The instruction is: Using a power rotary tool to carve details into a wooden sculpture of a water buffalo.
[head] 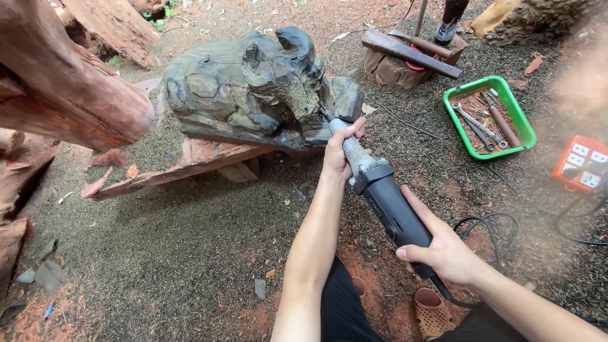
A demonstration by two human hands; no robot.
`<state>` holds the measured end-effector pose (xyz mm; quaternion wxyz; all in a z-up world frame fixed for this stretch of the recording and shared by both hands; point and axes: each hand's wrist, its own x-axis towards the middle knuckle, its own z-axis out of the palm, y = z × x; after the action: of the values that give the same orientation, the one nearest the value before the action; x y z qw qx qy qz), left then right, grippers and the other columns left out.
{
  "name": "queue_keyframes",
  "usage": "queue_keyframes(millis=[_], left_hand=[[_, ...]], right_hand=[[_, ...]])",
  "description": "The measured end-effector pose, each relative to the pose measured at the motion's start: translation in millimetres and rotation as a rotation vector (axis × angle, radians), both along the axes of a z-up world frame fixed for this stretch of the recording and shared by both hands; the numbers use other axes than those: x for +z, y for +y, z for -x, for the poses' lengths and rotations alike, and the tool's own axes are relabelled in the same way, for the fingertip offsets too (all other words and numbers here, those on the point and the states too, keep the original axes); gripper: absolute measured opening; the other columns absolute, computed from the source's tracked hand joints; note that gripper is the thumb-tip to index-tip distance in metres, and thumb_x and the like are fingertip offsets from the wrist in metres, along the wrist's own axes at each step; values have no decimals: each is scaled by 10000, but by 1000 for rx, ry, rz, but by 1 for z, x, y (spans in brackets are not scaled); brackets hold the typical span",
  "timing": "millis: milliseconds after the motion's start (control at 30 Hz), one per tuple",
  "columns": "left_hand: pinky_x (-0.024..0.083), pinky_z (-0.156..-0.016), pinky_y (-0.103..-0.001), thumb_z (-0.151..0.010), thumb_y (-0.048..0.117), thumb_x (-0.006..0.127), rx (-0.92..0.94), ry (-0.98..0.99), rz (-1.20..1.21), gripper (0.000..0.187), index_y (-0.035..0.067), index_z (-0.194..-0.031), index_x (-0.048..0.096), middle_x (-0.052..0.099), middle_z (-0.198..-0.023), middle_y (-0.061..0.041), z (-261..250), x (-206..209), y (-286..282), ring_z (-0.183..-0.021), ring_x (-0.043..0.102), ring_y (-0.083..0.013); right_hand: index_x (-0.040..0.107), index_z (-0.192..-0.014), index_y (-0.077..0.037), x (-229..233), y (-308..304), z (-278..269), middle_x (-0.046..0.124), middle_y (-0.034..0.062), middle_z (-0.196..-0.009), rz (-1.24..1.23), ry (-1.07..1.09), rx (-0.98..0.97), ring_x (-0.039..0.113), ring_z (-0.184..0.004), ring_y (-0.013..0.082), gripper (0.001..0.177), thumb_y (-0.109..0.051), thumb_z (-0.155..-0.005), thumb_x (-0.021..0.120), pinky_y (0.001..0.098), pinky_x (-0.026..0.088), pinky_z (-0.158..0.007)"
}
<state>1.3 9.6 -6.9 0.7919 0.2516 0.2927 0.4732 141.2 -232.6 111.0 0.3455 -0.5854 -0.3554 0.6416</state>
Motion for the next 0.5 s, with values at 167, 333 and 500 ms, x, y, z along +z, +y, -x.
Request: queue_keyframes(millis=[167,333,500], left_hand=[[579,-594,-328,-827,227,647,4,21,-2,624,-65,-1375,591,648,-1060,-82,1,4,-1,-827,615,-161],[576,-607,-325,-827,242,650,9,27,-5,603,-31,-1363,625,647,-1027,-74,0,0,-1,-863,616,-160],[568,-601,-326,-823,232,651,22,24,3,615,-44,-1371,609,643,-1004,-72,0,3,-2,-844,609,-161]], right_hand=[[206,-1671,-332,-4,-1,1,674,212,-1122,-30,-6,-1,661,-604,298,1194,62,-657,697,403,540,-461],[199,-1675,-338,-7,-3,0,690,224,-1060,-31,-7,2,657,-576,303,1202,62,-648,679,401,512,-459],[200,-1672,-347,-7,-4,0,685,213,-1070,-27,-27,10,668,-564,303,1194,59,-661,689,397,521,-456]])
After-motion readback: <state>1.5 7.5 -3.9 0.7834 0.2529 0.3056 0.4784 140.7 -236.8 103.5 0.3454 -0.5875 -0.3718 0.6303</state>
